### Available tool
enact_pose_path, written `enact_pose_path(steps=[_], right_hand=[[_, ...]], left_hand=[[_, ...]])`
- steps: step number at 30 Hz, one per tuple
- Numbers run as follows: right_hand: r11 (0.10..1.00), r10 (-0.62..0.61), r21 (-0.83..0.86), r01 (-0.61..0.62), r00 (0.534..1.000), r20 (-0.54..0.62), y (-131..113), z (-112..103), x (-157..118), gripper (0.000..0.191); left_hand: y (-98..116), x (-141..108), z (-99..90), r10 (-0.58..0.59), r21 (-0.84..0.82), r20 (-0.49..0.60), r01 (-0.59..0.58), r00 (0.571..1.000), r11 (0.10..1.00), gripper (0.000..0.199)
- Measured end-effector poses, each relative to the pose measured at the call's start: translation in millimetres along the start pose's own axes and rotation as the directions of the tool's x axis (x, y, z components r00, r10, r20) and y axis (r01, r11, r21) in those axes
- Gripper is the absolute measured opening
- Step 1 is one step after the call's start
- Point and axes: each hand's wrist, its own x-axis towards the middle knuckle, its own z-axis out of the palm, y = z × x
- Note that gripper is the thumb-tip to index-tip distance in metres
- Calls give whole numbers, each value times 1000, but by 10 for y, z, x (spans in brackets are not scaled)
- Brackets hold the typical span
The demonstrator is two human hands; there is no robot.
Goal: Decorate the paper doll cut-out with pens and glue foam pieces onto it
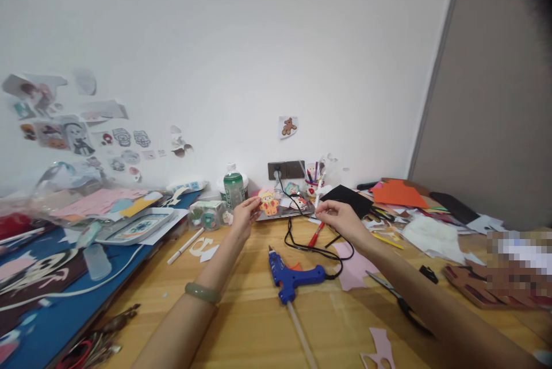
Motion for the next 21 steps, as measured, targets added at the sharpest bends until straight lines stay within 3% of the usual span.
enact_pose_path(steps=[7,15,21], right_hand=[[993,-45,-112,46,999,14,-98,-17,-32,16],[938,-213,-291,189,976,-54,-246,-86,-86,25],[981,-158,-126,150,986,-56,-291,-168,-65,24]], left_hand=[[-9,-170,198,-37,10,130,36,991,999,10],[-47,-553,522,-134,70,328,117,935,991,18],[-48,-725,639,-156,87,373,133,914,987,20]])
